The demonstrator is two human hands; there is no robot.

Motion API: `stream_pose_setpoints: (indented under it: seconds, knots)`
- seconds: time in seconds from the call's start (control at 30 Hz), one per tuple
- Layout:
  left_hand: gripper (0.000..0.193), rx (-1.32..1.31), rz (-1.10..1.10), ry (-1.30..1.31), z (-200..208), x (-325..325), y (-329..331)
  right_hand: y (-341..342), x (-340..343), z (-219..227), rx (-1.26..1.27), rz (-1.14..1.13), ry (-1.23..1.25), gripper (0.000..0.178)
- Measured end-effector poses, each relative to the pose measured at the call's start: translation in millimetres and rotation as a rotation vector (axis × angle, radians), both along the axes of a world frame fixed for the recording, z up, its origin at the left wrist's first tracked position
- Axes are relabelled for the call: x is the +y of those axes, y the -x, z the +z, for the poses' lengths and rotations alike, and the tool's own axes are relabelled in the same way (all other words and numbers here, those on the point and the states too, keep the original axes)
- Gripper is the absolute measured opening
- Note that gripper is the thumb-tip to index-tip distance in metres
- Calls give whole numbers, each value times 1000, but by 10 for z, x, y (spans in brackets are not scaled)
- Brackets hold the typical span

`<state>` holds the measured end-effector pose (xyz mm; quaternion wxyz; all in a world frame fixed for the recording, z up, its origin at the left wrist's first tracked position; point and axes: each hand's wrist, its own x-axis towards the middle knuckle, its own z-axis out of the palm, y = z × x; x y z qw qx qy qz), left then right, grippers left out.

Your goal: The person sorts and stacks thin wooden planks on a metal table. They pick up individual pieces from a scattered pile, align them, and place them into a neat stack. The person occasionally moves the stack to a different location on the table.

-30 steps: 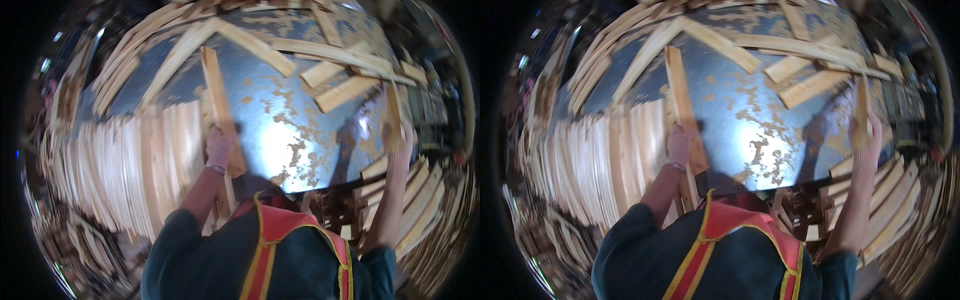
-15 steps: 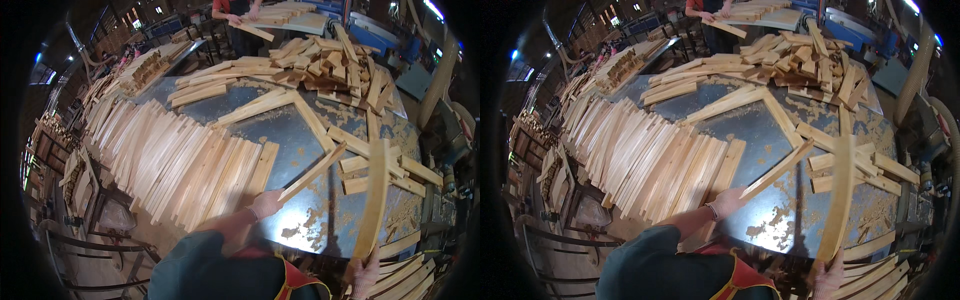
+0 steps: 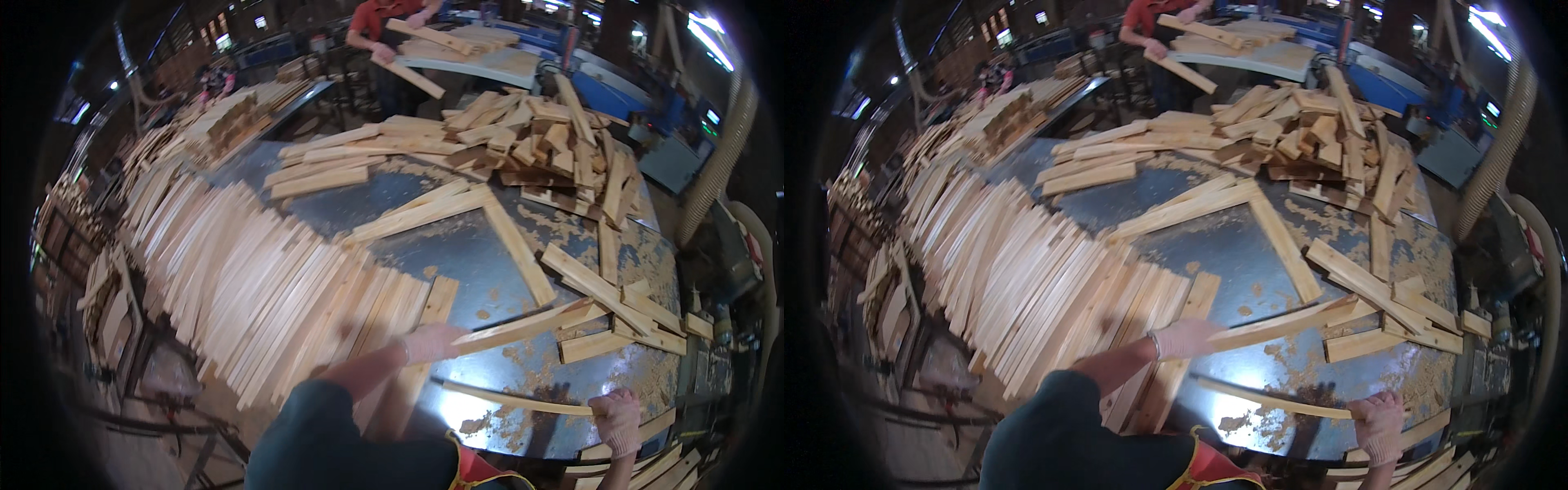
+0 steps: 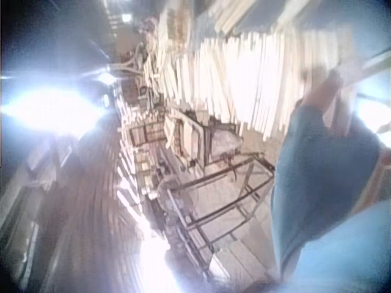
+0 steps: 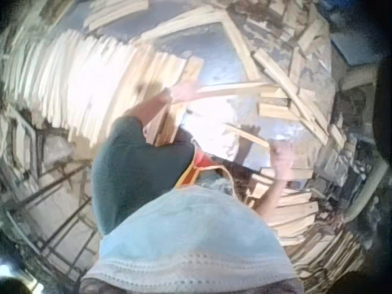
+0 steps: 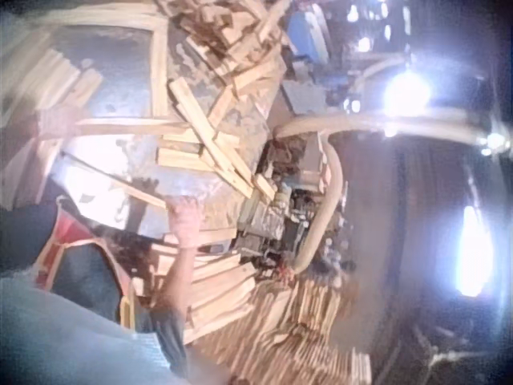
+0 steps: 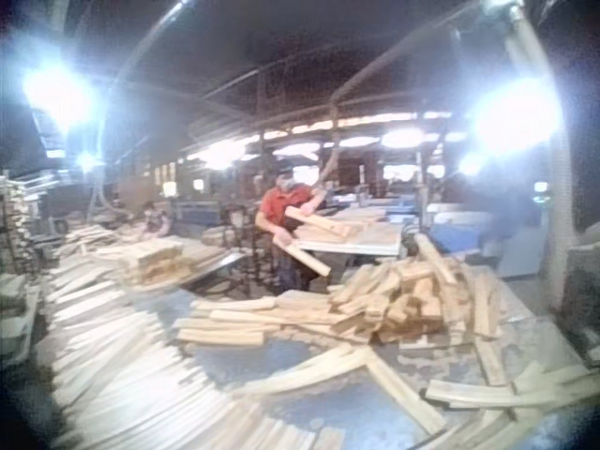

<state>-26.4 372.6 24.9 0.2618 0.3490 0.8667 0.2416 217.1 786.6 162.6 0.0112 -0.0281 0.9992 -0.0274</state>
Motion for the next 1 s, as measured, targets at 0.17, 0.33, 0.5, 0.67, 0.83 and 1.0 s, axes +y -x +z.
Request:
stream_pose_setpoints:
  seconds: [0.17, 0.33, 0.5, 0.67, 0.83, 1.0]
  knots:
    - [47, -64, -128, 27, 28, 391, -177, 392, 124, -541, -34, 115, -160, 18]
    - [61, 1, -308, 0, -21, 1125, -581, 627, 205, -1249, 9, 16, 25, 27]
    - [56, 119, -185, 188, -399, 1429, -913, 337, -197, -1109, 189, -265, 141, 28]
    - [53, 26, -103, 115, 56, 1445, -1329, -1226, -288, 140, 246, -479, 321, 44]
    - [55, 142, 2, 261, -103, 1479, -1571, -2780, 406, 754, 460, -785, -37, 48]
    - [57, 195, -13, 361, -100, 1629, -1636, -3330, 1054, 625, 14, -1499, -87, 64]
